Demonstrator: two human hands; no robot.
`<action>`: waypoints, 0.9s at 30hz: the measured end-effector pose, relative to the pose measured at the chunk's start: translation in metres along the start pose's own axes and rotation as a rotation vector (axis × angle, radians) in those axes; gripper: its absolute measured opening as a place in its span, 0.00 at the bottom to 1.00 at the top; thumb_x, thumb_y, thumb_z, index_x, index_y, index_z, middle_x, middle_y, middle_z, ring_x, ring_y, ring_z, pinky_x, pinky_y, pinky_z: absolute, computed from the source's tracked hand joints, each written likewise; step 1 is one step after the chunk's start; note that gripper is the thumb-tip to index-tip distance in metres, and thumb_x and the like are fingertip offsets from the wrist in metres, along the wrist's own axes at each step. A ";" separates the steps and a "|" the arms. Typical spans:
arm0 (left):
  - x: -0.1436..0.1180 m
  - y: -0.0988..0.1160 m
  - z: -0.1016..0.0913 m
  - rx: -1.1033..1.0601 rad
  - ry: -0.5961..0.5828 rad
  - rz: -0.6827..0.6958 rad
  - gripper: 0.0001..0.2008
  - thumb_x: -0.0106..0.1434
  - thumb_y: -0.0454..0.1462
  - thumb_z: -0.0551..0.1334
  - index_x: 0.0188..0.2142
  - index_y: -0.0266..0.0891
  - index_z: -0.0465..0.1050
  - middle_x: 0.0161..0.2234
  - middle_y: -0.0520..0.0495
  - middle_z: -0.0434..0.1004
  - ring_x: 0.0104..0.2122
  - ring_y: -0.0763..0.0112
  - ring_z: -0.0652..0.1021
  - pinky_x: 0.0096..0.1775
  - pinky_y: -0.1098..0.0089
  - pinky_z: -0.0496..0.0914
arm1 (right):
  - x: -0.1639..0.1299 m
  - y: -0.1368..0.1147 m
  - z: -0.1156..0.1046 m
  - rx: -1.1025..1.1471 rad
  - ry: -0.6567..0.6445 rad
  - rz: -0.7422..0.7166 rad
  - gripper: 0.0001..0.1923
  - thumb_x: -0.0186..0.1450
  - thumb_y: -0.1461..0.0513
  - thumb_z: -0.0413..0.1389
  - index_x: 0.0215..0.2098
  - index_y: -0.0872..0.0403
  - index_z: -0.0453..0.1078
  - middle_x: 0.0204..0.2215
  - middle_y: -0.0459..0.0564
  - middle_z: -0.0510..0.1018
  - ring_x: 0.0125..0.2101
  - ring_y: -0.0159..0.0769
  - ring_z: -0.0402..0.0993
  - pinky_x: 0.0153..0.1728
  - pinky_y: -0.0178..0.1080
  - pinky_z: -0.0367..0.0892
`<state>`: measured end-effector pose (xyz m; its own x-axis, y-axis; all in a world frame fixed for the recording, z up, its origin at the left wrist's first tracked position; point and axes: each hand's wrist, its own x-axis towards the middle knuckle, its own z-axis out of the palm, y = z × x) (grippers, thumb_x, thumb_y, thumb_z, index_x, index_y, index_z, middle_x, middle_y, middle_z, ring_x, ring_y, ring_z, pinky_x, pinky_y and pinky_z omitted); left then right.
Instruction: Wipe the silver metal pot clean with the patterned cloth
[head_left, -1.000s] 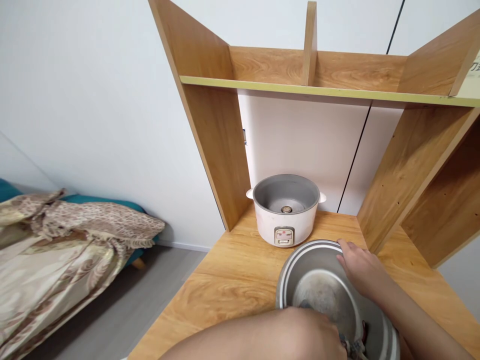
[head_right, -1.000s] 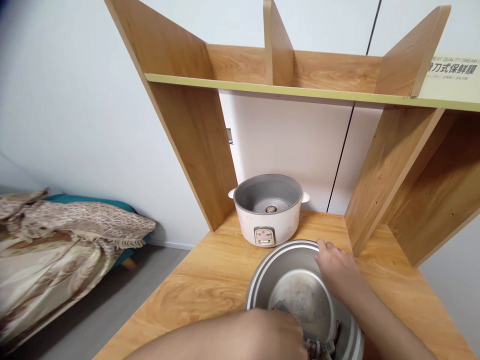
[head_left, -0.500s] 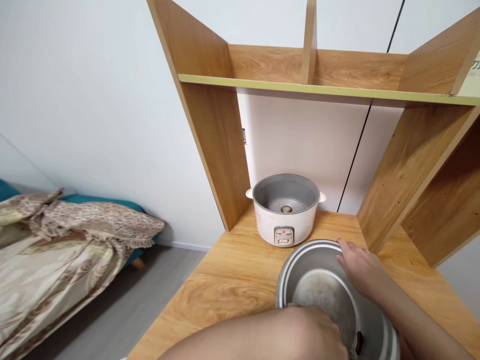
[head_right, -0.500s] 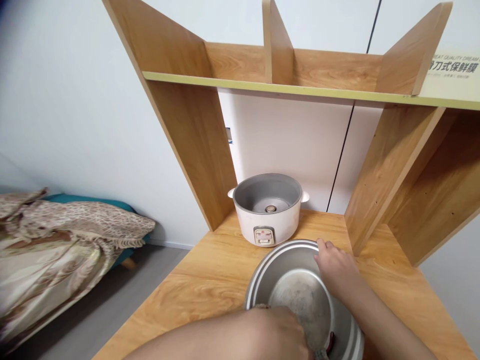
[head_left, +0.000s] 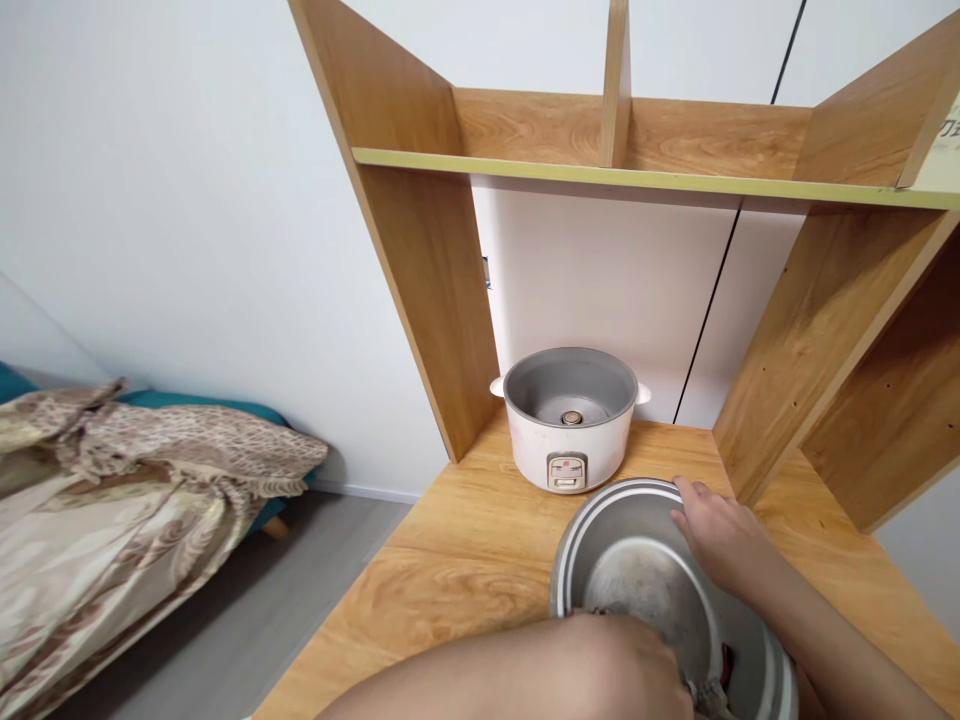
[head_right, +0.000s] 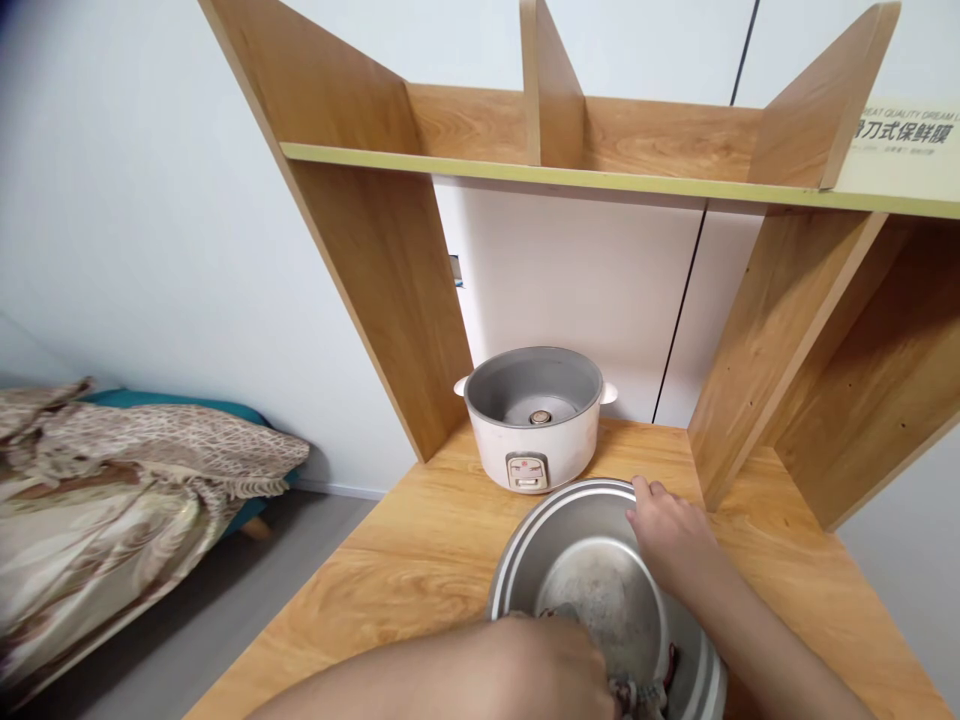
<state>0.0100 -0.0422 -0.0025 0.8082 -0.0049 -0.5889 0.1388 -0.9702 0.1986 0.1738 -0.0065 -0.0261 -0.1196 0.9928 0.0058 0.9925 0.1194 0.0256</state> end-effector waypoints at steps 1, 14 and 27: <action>0.000 0.000 0.001 0.013 0.021 -0.002 0.09 0.59 0.36 0.58 0.29 0.34 0.77 0.24 0.43 0.80 0.20 0.66 0.76 0.21 0.66 0.64 | 0.000 0.000 0.000 0.001 -0.003 0.003 0.12 0.72 0.59 0.41 0.46 0.53 0.63 0.42 0.55 0.77 0.37 0.43 0.77 0.31 0.38 0.56; 0.003 -0.002 0.005 -0.045 0.025 -0.003 0.09 0.58 0.35 0.59 0.25 0.36 0.76 0.23 0.44 0.79 0.23 0.65 0.77 0.24 0.67 0.67 | -0.001 -0.003 -0.004 -0.002 -0.008 -0.003 0.10 0.72 0.59 0.42 0.47 0.53 0.62 0.42 0.56 0.77 0.38 0.46 0.77 0.31 0.39 0.56; -0.003 0.001 -0.002 0.003 -0.006 0.002 0.11 0.61 0.36 0.58 0.33 0.33 0.78 0.27 0.42 0.81 0.24 0.66 0.79 0.24 0.67 0.66 | -0.001 -0.001 -0.002 -0.003 0.000 -0.003 0.10 0.72 0.59 0.44 0.47 0.53 0.63 0.42 0.56 0.77 0.39 0.44 0.77 0.32 0.38 0.57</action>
<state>0.0095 -0.0430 0.0013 0.8048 -0.0086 -0.5935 0.1353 -0.9709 0.1976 0.1724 -0.0075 -0.0237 -0.1225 0.9924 0.0061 0.9921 0.1223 0.0282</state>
